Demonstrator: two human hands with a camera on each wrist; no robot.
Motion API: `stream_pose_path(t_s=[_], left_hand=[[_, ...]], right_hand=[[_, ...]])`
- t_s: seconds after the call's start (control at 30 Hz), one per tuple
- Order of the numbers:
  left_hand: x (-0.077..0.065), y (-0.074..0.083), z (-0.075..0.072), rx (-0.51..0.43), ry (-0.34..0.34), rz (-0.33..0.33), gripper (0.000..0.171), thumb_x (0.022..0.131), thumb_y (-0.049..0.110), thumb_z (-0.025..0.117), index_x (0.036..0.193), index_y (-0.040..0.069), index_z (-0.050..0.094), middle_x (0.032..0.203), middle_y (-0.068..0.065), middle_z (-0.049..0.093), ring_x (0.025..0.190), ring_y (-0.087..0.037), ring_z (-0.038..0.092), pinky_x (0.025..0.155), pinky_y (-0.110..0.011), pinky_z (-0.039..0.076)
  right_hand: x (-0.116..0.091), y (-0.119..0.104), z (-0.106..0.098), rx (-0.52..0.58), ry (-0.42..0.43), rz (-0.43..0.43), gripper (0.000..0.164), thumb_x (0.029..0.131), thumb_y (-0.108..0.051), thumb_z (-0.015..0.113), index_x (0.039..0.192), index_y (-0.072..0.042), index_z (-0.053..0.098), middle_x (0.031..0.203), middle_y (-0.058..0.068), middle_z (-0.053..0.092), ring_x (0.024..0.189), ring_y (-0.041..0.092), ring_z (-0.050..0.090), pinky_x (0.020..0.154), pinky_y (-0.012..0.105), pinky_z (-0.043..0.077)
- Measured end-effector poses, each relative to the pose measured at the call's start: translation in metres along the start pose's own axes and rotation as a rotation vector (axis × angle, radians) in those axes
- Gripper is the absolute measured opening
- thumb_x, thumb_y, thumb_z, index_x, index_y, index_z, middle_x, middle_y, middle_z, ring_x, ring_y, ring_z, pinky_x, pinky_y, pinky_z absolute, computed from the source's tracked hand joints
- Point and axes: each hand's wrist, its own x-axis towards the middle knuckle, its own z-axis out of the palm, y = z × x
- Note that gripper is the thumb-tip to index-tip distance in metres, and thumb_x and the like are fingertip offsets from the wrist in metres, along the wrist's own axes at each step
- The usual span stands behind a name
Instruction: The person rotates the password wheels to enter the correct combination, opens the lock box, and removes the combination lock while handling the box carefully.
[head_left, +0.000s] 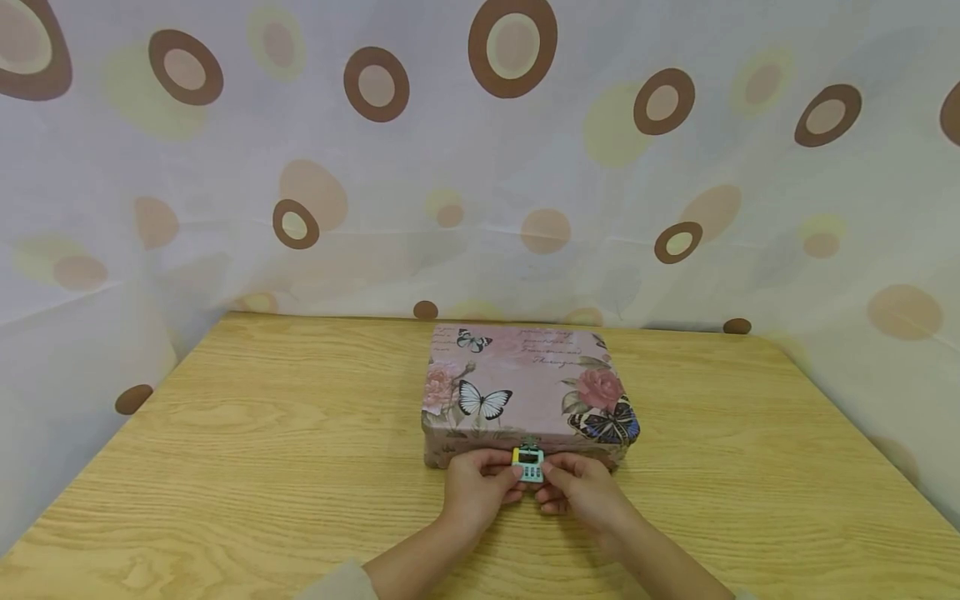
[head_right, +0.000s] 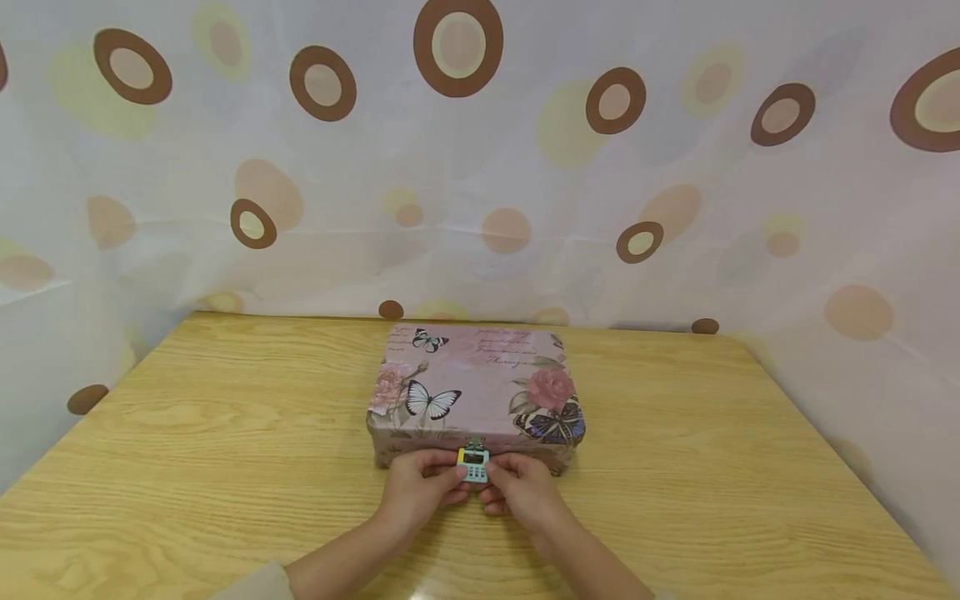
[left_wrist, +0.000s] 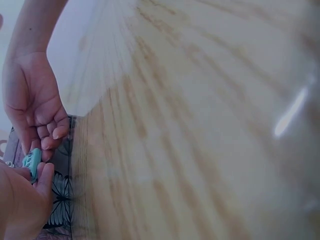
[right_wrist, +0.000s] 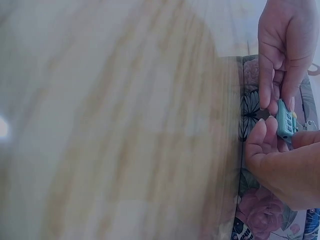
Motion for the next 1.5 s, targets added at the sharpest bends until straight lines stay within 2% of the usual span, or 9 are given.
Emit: stream_pose_path(t_s=[0.67, 1.1, 1.5], left_hand=[[-0.0023, 0.0022, -0.0009, -0.059, -0.017, -0.034, 0.022, 0.084, -0.008, 0.059, 0.102, -0.021, 0.057, 0.081, -0.021, 0.065, 0.064, -0.010, 0.063, 0.065, -0.027, 0.060], [-0.0012, 0.0011, -0.0001, -0.050, -0.008, -0.028, 0.021, 0.083, -0.009, 0.059, 0.100, -0.021, 0.057, 0.081, -0.022, 0.065, 0.064, -0.011, 0.063, 0.066, -0.030, 0.060], [-0.0001, 0.0016, 0.0010, 0.013, 0.010, -0.003, 0.018, 0.083, -0.009, 0.060, 0.098, -0.019, 0.059, 0.080, -0.021, 0.065, 0.065, -0.013, 0.063, 0.064, -0.030, 0.060]], right_hand=[[-0.0019, -0.0029, -0.0005, 0.018, -0.042, -0.013, 0.029, 0.095, -0.010, 0.047, 0.111, 0.014, 0.047, 0.077, -0.002, 0.058, 0.069, 0.006, 0.057, 0.064, 0.020, 0.054], [0.0012, -0.0022, 0.0004, 0.018, -0.105, -0.013, 0.030, 0.095, -0.013, 0.049, 0.111, 0.012, 0.047, 0.081, -0.001, 0.057, 0.071, 0.007, 0.055, 0.065, 0.020, 0.053], [0.0021, -0.0030, 0.0010, -0.057, -0.131, -0.047, 0.028, 0.096, -0.012, 0.044, 0.107, 0.014, 0.048, 0.079, -0.001, 0.058, 0.069, 0.006, 0.054, 0.062, 0.019, 0.052]])
